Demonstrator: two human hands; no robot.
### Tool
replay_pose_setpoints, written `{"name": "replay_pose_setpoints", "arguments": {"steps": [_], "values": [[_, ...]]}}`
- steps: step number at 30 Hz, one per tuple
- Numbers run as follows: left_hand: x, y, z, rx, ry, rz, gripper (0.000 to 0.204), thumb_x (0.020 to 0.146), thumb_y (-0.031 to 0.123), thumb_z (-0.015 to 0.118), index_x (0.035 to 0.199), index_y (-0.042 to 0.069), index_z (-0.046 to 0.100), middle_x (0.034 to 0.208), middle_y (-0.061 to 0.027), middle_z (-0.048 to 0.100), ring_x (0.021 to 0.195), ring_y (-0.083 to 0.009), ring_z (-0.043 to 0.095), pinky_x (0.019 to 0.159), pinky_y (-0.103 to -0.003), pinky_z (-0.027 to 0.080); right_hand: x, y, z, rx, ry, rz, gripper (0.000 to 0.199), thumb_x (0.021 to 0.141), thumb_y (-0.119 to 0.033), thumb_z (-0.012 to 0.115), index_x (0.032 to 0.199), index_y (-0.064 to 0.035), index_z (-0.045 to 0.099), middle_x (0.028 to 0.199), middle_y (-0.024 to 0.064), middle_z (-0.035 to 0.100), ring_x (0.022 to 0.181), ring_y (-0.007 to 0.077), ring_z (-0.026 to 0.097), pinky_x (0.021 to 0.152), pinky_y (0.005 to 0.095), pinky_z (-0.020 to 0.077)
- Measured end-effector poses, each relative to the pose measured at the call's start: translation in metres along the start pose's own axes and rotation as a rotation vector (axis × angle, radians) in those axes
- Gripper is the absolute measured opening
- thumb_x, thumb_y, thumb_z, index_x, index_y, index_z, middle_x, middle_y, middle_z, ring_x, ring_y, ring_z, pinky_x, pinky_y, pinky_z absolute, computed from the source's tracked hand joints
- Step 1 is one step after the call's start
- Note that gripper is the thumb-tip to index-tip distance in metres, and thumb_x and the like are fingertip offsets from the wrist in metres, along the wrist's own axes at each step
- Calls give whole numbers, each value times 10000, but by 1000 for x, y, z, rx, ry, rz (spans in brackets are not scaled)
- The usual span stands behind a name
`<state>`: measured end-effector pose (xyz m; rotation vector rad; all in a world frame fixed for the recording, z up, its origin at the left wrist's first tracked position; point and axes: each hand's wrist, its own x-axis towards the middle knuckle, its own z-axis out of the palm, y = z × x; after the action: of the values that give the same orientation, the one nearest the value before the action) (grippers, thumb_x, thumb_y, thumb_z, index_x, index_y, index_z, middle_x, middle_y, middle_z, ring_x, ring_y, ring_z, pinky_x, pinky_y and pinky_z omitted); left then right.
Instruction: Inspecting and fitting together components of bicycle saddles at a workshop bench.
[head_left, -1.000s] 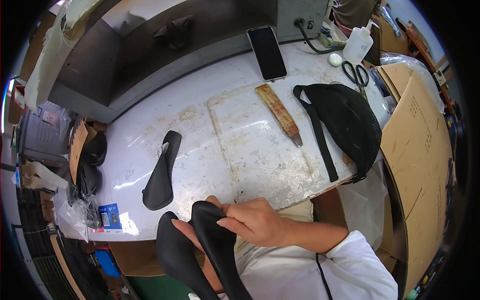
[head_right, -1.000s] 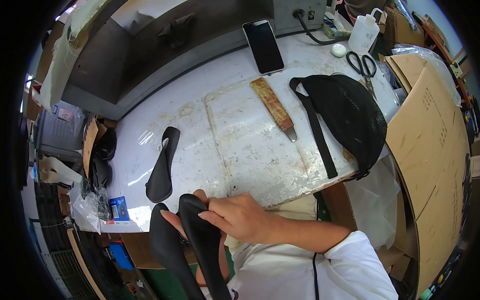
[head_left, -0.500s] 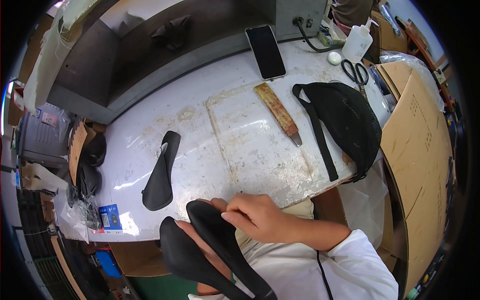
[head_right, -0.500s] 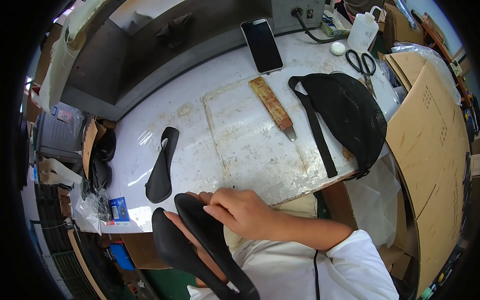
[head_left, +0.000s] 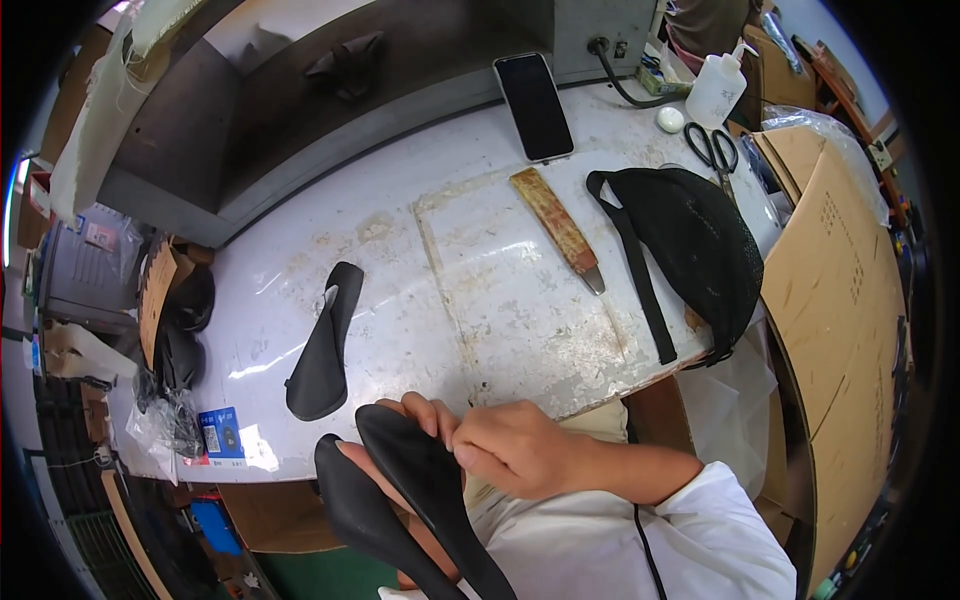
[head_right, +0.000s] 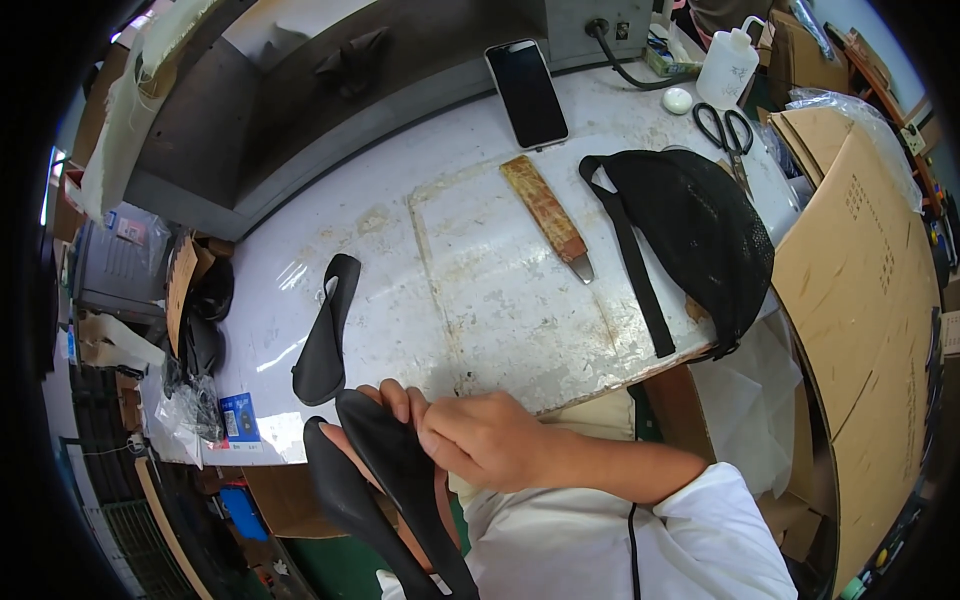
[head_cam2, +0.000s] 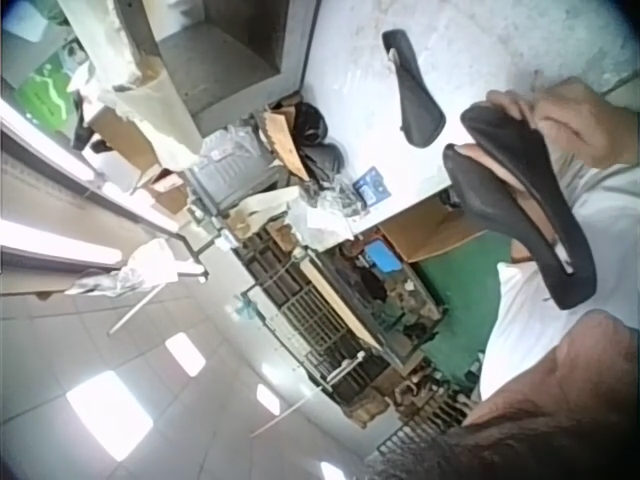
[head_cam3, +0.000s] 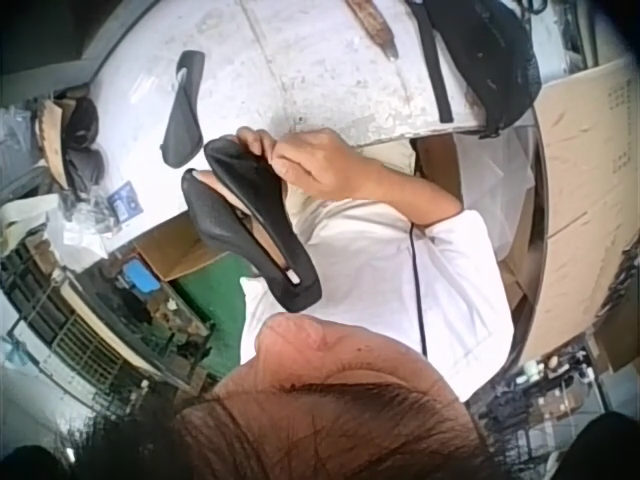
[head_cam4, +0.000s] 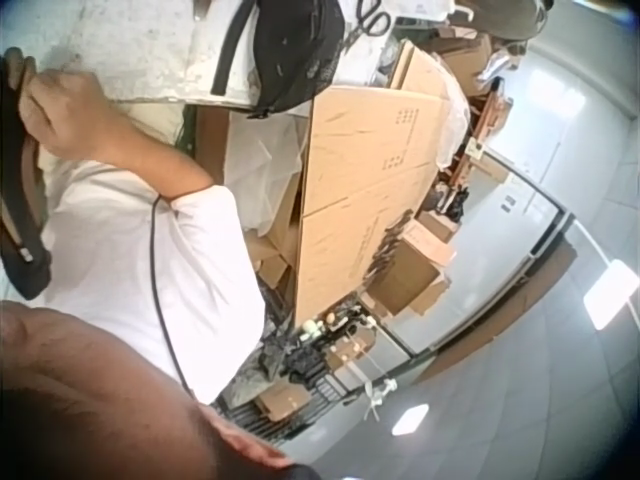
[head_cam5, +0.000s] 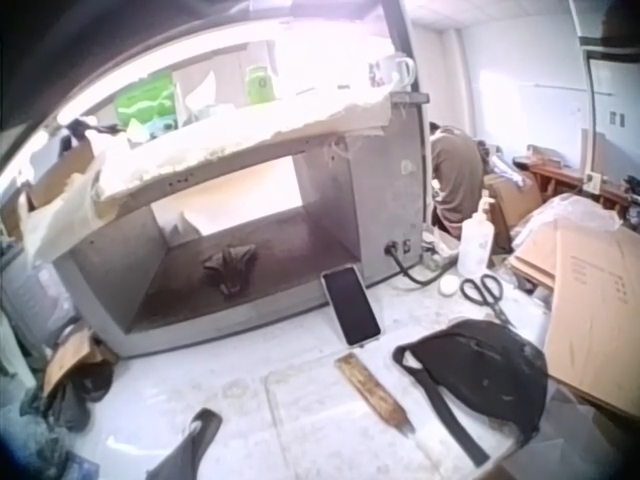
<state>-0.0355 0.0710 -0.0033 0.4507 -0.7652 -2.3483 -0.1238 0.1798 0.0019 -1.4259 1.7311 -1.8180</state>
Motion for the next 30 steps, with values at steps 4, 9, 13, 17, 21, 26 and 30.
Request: {"name": "replay_pose_setpoints", "arguments": {"steps": [4,9,13,17,21,26,30], "values": [[1,0,-3,5,-1,7,699,883,781,311,905,114,519,750,-67,442,636,-197,390,584,-317,339,0,-6,1,-162,-41,11,169,884,-138,673,816,-17,578,667,93,545,563,284,578,500,366,451],[1,-2,-3,-11,11,46,697,889,772,319,932,109,530,746,-56,432,625,-183,350,574,-309,303,-1,0,7,-105,-27,40,165,863,-114,686,816,-13,564,689,103,565,580,290,591,511,375,463],[2,1,-4,-21,-37,13,699,884,774,333,944,107,532,724,-52,426,600,-174,330,564,-306,283,3,-2,6,-125,-11,-27,146,870,-83,665,801,-18,553,685,108,561,574,294,585,509,381,462],[3,2,-6,-221,-86,-88,690,886,760,366,932,88,517,687,-30,386,586,-156,307,554,-299,264,-5,0,11,81,8,60,146,918,-85,617,811,-22,541,681,93,529,576,248,557,520,336,445],[3,8,-2,-313,-66,-176,601,927,667,436,886,71,492,669,-36,432,593,-150,371,546,-286,347,-8,-1,4,543,-79,439,188,996,-135,542,841,-29,545,731,18,531,640,103,524,581,268,428],[-13,9,-8,-249,126,-244,568,953,626,423,993,73,545,821,-43,511,767,-173,480,702,-285,421,-8,8,0,743,80,497,221,1036,-224,484,1001,-25,572,834,-4,575,777,60,562,701,227,476],[-21,6,5,679,262,-53,649,987,627,327,1133,38,559,1066,-64,584,1035,-171,534,946,-279,390,2,1,-4,946,48,696,226,995,-241,564,960,-20,597,867,16,628,811,56,579,678,236,450]]}}
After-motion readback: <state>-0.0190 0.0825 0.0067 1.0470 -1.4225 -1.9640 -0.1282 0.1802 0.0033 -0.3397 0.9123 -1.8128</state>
